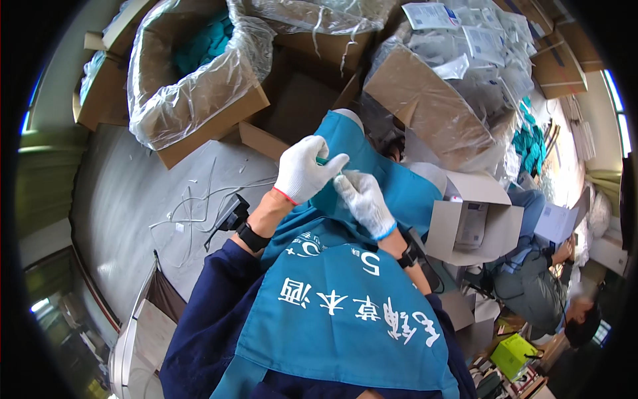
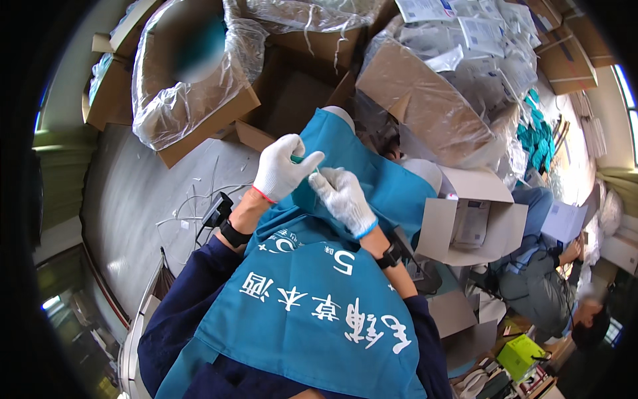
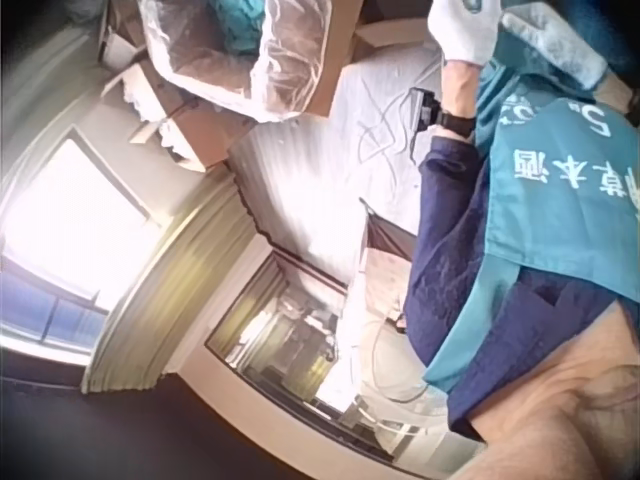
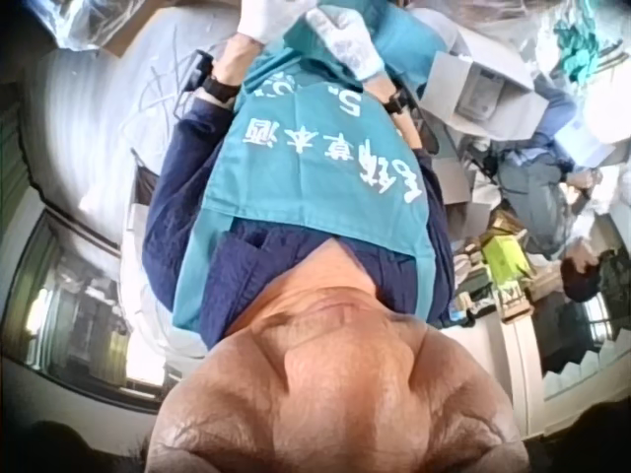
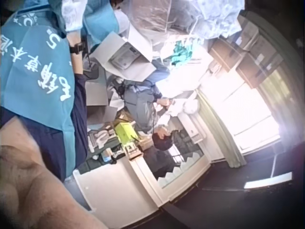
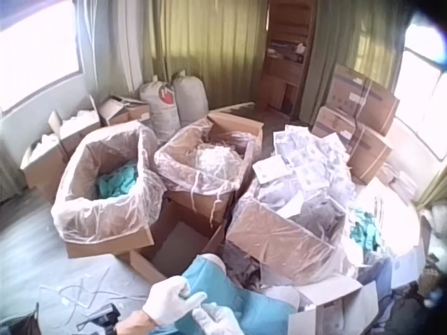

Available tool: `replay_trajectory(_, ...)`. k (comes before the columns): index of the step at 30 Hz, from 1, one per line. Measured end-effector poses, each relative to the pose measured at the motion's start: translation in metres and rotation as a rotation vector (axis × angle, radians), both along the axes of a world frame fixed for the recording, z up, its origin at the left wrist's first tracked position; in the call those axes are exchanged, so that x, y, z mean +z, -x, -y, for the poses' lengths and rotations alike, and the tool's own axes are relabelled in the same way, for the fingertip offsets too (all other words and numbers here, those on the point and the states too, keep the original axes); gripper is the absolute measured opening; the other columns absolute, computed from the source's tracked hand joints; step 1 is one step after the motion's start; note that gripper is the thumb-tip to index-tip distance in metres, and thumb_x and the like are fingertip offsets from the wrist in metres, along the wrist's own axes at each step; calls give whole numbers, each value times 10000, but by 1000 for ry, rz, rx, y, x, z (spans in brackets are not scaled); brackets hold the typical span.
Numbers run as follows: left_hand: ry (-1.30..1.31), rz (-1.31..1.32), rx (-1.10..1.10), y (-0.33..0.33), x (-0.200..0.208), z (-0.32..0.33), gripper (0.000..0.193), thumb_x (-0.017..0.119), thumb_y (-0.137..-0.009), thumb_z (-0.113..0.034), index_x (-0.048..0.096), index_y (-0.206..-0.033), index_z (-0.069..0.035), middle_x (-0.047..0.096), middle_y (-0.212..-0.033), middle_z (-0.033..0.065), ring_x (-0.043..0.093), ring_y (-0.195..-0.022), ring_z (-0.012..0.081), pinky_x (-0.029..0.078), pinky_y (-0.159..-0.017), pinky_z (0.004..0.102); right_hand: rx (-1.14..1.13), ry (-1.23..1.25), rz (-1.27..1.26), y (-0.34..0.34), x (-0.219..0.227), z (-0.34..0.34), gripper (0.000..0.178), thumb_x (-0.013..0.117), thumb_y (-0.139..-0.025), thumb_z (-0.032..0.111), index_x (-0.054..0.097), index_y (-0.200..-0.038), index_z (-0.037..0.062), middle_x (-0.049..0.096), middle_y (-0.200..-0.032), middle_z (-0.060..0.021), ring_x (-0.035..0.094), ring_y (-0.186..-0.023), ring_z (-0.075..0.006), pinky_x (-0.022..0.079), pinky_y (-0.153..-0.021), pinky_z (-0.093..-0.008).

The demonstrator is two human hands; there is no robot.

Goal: The person sits on the floor in a cluttered room and repeatedly packs teal face masks into small plastic bags. They then tie the bags with white strings and place the finished packages into a cardboard box. Another person is visible in the background performing similar packing tasks.

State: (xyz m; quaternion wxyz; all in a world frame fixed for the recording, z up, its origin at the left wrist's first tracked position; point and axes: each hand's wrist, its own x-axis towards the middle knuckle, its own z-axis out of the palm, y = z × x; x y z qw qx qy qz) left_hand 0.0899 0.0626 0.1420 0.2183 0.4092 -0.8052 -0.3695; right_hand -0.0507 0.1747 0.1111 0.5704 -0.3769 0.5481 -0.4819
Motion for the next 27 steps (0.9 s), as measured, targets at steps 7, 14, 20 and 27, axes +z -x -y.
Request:
replay_trajectory(7, -309, 11, 279, 10, -78, -5, 472, 671, -904, -380, 582, -648, 7, 531, -608, 227, 555, -515, 316, 429, -547, 409, -174, 135, -249, -34, 18, -19, 346, 647, -956, 97, 532, -641, 14, 471, -535, -52, 443, -481, -98, 334, -458, -310)
replay_trajectory(14, -89, 310, 656, -54, -175, 73, 448, 527, -928, -367, 703, -752, 6, 687, -842, 245, 682, -827, 400, 525, -775, 478, 62, 710, -725, -36, 71, -31, 213, 683, -873, 70, 590, -682, 42, 537, -576, -117, 533, -489, -299, 415, -471, -357)
replay_trajectory(20, -483, -314, 841, -74, -123, 93, 568, 625, -937, -545, 657, -741, -13, 591, -666, 76, 541, -586, 154, 452, -547, 342, -296, -73, -316, 5, 14, -38, 341, 584, -1021, 236, 615, -754, 26, 551, -644, -10, 485, -572, -79, 391, -530, -278)
replay_trajectory(27, -1078, -916, 817, -72, -128, 64, 424, 627, -966, -523, 587, -877, -111, 610, -780, 53, 602, -654, 193, 528, -664, 377, -337, -295, -117, 23, -6, -24, 338, 524, -1053, 320, 603, -818, 90, 523, -661, 44, 452, -545, -21, 339, -478, -206)
